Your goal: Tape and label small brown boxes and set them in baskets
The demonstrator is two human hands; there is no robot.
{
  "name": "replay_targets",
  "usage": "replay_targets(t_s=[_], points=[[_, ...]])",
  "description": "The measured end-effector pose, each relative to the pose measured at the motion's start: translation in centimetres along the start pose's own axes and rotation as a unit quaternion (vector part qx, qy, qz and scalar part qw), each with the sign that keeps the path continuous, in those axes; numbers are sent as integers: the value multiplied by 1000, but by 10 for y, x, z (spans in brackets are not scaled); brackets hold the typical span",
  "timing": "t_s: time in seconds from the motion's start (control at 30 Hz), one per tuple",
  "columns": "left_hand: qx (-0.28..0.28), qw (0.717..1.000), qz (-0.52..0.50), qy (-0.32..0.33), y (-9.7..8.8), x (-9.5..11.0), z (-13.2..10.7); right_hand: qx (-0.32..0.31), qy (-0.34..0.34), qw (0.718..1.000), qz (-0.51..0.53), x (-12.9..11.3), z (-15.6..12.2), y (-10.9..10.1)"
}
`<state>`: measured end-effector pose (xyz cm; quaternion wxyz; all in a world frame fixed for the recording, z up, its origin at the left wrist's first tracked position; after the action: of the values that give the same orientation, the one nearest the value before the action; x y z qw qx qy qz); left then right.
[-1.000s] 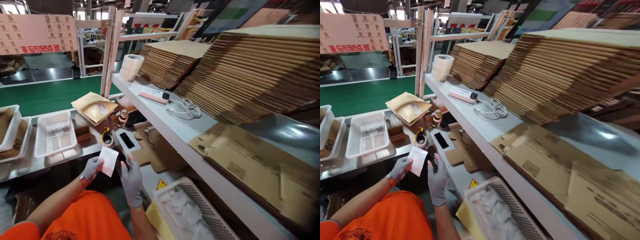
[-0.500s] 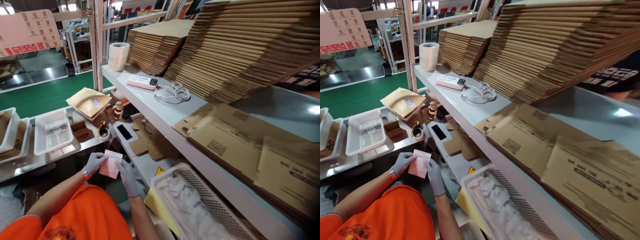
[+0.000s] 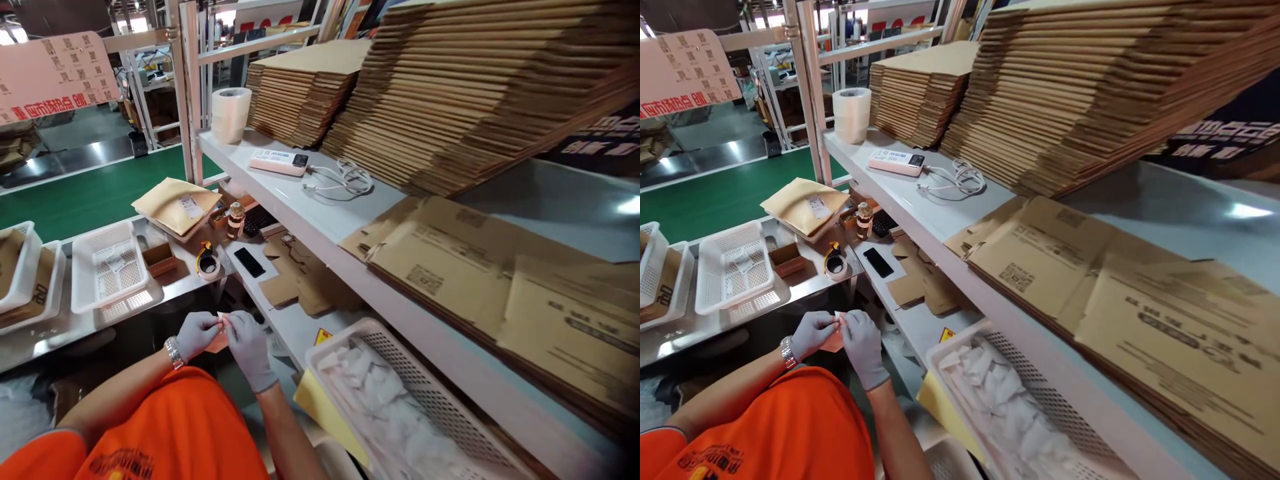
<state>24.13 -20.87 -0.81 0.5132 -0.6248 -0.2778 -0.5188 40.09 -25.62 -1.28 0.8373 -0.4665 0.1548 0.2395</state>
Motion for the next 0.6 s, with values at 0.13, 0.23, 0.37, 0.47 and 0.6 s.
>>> replay_targets(t_s=[0.13, 0.23, 0.37, 0.47, 0.6], points=[[-29, 998, 52, 29, 1, 5, -8, -42, -18, 999, -3, 0, -3, -7], [-30, 999, 34, 2, 5, 2, -13, -59, 11, 998, 36, 2, -6, -11], [2, 996, -21, -88, 12, -7, -15, -30, 124, 978, 165, 5, -11, -9], [16, 989, -43, -139, 16, -11, -13, 23, 224, 943, 246, 13, -16, -8], [68, 976, -82, -189, 8, -12, -11, 122, 390, 873, 266, 59, -37, -23]])
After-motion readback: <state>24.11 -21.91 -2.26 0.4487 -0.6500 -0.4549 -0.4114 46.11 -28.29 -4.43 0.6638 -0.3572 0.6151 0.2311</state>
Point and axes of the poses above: each hand's wrist, its own z-axis towards the middle knuckle, its own y-axis out of the palm, x = y × z, the point moved 4 cm from there along z, towards the middle knuckle, and after that the axes turned 6 degrees about x, right-handed, at the moved point
